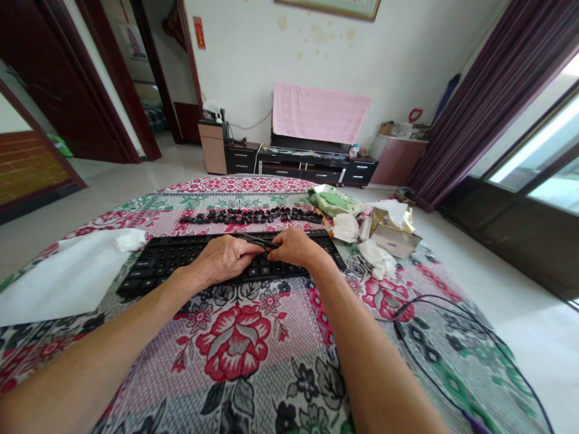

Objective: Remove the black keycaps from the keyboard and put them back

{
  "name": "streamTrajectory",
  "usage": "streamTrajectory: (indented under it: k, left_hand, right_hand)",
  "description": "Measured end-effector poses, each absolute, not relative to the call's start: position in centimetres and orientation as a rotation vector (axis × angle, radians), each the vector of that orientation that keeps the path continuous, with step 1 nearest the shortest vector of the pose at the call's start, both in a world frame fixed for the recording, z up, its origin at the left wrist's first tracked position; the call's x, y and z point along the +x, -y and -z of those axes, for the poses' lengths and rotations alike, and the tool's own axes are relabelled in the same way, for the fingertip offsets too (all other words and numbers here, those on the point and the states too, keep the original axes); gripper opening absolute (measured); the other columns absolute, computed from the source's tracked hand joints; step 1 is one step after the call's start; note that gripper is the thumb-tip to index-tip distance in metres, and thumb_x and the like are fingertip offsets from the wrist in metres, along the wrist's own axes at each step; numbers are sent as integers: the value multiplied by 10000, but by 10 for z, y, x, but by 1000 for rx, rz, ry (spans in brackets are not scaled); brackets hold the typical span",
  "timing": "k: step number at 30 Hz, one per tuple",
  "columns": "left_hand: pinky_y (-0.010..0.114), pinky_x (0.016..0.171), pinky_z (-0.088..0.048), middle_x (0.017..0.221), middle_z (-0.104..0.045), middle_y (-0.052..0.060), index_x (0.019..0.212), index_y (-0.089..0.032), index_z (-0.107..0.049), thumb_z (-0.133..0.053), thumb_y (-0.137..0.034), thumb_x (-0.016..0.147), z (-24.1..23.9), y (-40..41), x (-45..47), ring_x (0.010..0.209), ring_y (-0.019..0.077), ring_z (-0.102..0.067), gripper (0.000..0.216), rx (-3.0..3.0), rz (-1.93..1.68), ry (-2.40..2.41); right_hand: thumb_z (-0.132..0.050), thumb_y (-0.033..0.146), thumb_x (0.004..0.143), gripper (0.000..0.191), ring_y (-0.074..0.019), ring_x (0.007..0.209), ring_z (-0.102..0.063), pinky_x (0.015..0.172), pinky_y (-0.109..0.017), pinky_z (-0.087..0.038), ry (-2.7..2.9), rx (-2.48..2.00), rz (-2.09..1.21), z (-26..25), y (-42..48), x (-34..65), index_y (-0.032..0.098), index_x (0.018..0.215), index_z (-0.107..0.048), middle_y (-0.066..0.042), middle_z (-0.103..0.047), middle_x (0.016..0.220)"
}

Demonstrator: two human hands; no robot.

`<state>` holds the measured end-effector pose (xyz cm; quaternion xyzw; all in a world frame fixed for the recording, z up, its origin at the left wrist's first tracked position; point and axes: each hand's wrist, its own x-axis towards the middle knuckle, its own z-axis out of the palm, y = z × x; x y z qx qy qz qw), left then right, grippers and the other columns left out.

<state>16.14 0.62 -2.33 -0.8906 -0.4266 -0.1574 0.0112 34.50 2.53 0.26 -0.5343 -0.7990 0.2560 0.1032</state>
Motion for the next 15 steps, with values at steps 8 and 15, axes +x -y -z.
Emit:
streamTrajectory:
  k: [8,15]
  left_hand:
    - [262,616,-389,851,-609,-9,1020,-344,-484,-298,-364,767,20,-3,168,733,137,-543,315,-2758,543,1388]
    - [271,591,-389,808,-620,-2,973,-343,-527,-336,-397,740,20,-5,177,712,160,-545,305,-2722,538,1534]
  right_hand:
    - [-511,325,544,234,-64,411,-349,383,-205,-224,2413,-1601,-623,-5,-24,339,143,634,-628,30,-427,429]
    - [-505,344,547,249,-70,437,-364,397,-208,-240,2394,-1582,-660,2,-28,344,144,642,-618,30,-432,449]
